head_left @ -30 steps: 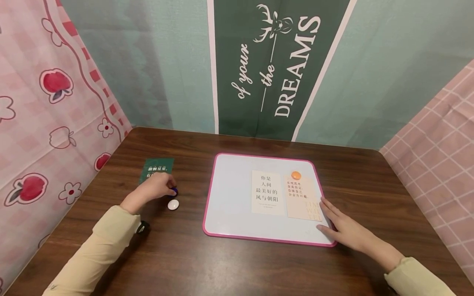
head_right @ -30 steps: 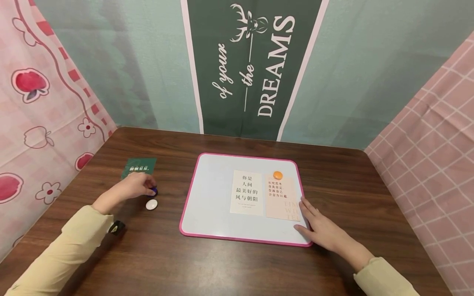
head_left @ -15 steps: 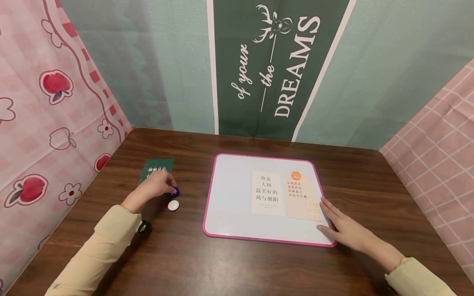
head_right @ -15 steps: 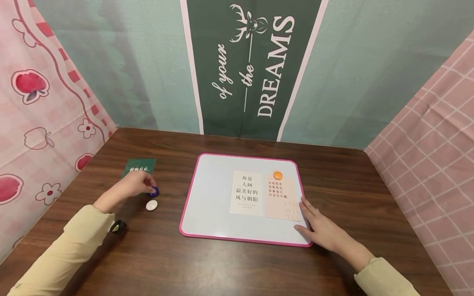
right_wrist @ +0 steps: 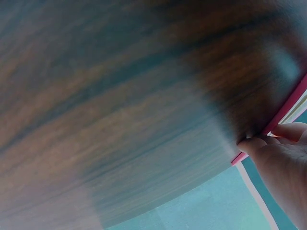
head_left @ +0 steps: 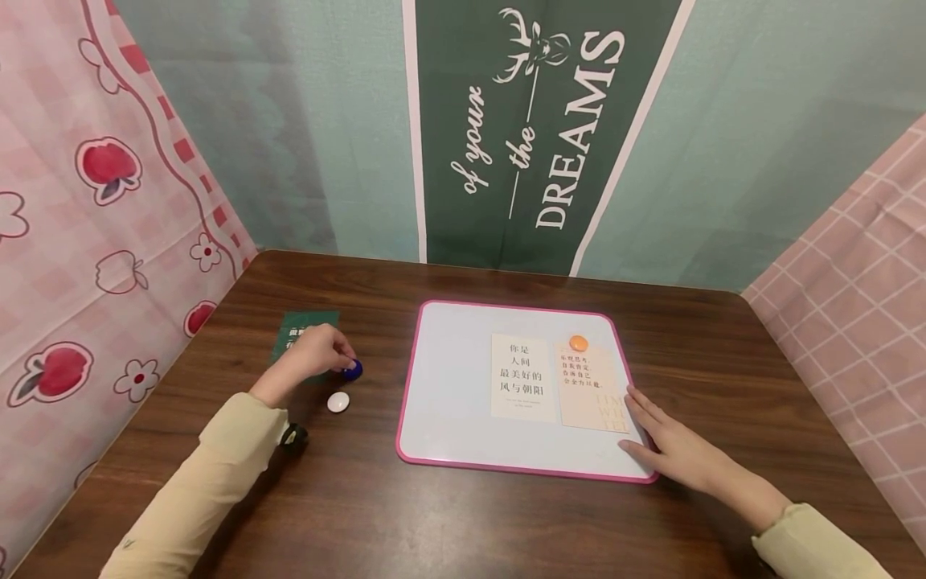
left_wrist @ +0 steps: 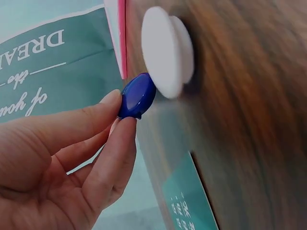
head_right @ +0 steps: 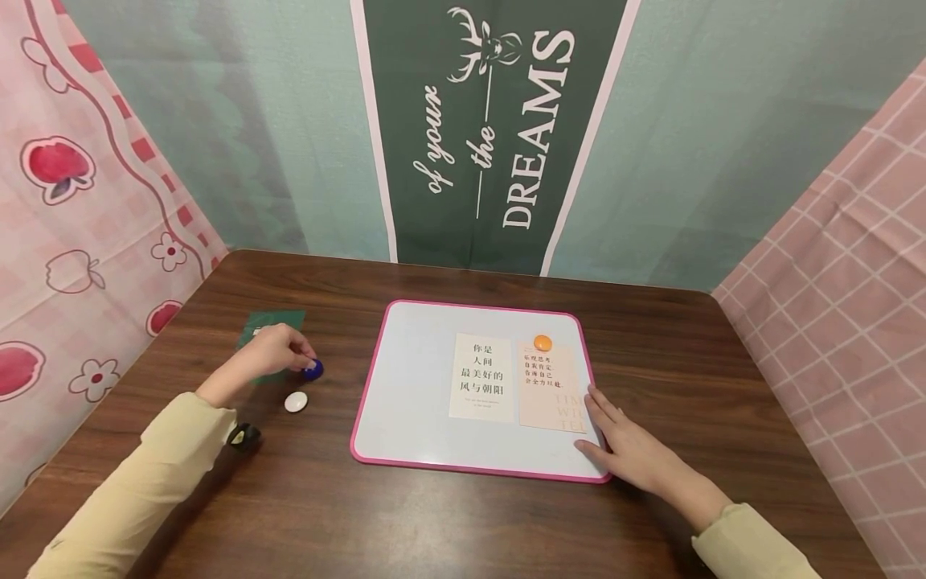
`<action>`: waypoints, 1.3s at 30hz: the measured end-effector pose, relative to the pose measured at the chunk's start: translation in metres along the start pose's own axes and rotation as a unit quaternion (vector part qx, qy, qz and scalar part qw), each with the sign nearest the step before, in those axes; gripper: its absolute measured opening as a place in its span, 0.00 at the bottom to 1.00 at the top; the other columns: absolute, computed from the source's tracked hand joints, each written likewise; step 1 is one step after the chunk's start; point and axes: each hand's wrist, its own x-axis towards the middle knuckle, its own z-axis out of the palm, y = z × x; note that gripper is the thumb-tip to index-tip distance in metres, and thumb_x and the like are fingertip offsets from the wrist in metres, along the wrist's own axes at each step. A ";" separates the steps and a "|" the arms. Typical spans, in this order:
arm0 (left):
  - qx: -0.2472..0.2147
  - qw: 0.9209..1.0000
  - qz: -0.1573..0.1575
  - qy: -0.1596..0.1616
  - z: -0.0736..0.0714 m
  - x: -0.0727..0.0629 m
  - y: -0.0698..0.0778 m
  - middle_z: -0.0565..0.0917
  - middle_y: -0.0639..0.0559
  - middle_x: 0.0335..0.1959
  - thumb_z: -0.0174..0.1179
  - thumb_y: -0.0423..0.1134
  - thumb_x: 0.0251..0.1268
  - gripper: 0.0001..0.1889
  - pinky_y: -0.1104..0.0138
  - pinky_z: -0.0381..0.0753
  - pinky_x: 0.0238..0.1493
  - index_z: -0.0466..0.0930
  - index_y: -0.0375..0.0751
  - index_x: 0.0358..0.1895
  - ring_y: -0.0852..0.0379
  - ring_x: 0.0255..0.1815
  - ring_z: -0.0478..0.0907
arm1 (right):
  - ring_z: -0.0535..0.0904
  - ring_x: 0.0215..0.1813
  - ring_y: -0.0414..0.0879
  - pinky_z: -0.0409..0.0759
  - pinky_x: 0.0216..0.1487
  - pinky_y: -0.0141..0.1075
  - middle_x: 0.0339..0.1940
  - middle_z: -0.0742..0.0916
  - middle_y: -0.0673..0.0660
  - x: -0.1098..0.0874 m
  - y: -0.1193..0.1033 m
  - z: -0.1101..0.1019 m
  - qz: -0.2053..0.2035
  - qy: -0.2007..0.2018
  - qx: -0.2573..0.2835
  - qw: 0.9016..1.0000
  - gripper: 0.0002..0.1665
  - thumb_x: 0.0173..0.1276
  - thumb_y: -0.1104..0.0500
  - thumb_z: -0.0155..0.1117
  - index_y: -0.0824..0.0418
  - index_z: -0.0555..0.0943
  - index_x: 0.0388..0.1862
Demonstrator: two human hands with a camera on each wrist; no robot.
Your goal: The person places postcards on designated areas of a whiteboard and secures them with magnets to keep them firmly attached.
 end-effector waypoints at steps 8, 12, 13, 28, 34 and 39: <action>-0.004 1.000 -0.004 0.001 0.003 0.009 0.010 0.82 0.50 0.23 0.63 0.33 0.54 0.05 0.69 0.75 0.24 0.83 0.34 0.28 0.60 0.24 0.76 | 0.60 0.66 0.64 0.65 0.57 0.57 0.71 0.57 0.66 0.000 0.000 0.001 0.001 0.005 -0.010 1.000 0.49 0.62 0.37 0.54 0.68 0.55 0.69; -0.004 1.000 -0.005 -0.002 0.003 0.012 0.015 0.82 0.50 0.23 0.63 0.34 0.54 0.05 0.69 0.74 0.24 0.84 0.35 0.29 0.59 0.25 0.77 | 0.60 0.66 0.64 0.65 0.57 0.57 0.71 0.57 0.65 0.000 -0.001 0.000 0.002 0.004 -0.008 1.000 0.49 0.62 0.36 0.54 0.68 0.56 0.69; -0.005 1.000 -0.004 -0.002 0.003 0.013 0.017 0.83 0.50 0.23 0.63 0.34 0.54 0.05 0.69 0.74 0.24 0.84 0.35 0.29 0.59 0.25 0.77 | 0.60 0.66 0.64 0.65 0.57 0.57 0.71 0.57 0.66 0.000 -0.001 0.000 0.002 0.003 -0.007 1.000 0.49 0.62 0.37 0.54 0.68 0.55 0.69; -0.015 1.000 0.011 0.004 0.006 0.028 0.044 0.83 0.49 0.24 0.64 0.35 0.54 0.05 0.68 0.75 0.26 0.84 0.36 0.30 0.59 0.23 0.75 | 0.60 0.66 0.65 0.65 0.57 0.57 0.70 0.58 0.66 0.001 -0.002 -0.001 -0.003 0.003 -0.006 1.000 0.48 0.62 0.38 0.54 0.69 0.56 0.68; -0.019 1.000 0.012 0.008 0.008 0.032 0.053 0.83 0.49 0.23 0.64 0.34 0.54 0.05 0.68 0.76 0.26 0.84 0.36 0.30 0.58 0.23 0.76 | 0.59 0.66 0.65 0.64 0.58 0.57 0.70 0.58 0.66 0.001 -0.002 -0.001 -0.003 0.004 -0.005 1.000 0.48 0.62 0.38 0.55 0.69 0.56 0.68; -0.024 0.999 0.023 0.014 0.011 0.037 0.058 0.83 0.48 0.25 0.65 0.33 0.53 0.04 0.68 0.77 0.27 0.84 0.35 0.30 0.57 0.23 0.76 | 0.59 0.66 0.64 0.64 0.58 0.57 0.71 0.58 0.66 0.001 -0.002 -0.001 -0.002 0.002 -0.004 1.000 0.48 0.62 0.37 0.55 0.69 0.56 0.69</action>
